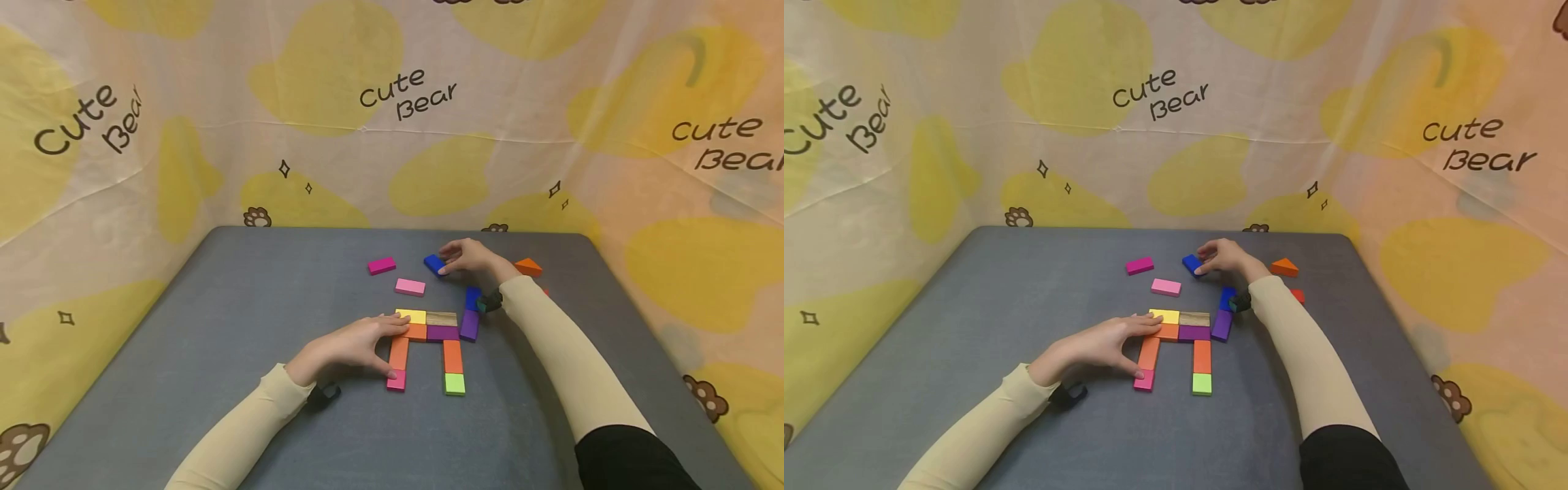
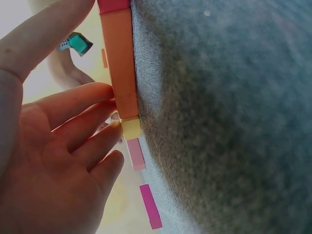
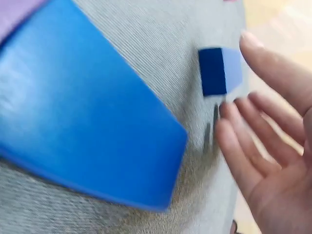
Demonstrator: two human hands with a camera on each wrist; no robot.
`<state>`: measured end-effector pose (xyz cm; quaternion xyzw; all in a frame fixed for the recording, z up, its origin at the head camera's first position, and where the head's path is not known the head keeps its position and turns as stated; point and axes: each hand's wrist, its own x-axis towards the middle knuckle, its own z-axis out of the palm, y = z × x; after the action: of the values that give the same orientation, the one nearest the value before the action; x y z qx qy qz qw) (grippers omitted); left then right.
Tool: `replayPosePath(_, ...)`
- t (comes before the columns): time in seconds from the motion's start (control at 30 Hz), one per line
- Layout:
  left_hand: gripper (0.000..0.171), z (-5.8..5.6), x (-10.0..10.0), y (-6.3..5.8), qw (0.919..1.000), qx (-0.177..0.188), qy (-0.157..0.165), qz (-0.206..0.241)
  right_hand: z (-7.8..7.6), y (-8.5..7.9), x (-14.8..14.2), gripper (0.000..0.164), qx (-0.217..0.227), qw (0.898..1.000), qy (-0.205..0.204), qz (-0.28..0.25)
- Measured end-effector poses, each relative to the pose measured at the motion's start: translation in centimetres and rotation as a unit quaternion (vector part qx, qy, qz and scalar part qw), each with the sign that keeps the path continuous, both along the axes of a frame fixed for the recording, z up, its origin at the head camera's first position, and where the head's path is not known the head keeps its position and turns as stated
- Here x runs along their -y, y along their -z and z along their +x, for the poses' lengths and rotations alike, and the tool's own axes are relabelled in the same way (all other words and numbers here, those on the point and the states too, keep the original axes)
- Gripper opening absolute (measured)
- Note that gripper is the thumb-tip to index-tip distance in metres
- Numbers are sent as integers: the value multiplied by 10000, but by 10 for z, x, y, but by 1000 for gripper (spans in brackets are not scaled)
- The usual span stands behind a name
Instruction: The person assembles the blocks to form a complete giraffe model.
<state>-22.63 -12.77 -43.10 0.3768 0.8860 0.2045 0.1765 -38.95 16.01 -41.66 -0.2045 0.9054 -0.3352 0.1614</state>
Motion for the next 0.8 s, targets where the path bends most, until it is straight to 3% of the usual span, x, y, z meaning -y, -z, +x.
replayPosePath(0.13, 84, 1, 0, 0, 10000, 42, -11, 8, -9, 5, -5, 67, 215, 9984, -435, -298)
replayPosePath(0.4, 84, 2, 0, 0, 10000, 62, -14, 52, -15, 12, -1, 71, 491, 9943, -875, -355)
replayPosePath(0.57, 84, 2, 1, -1, 10000, 20, -1, 58, -15, 11, 4, 63, 333, 9966, -749, -68)
replayPosePath(0.8, 84, 1, 2, 0, 10000, 15, 19, 82, -11, 10, 6, 61, 29, 9993, -259, 268)
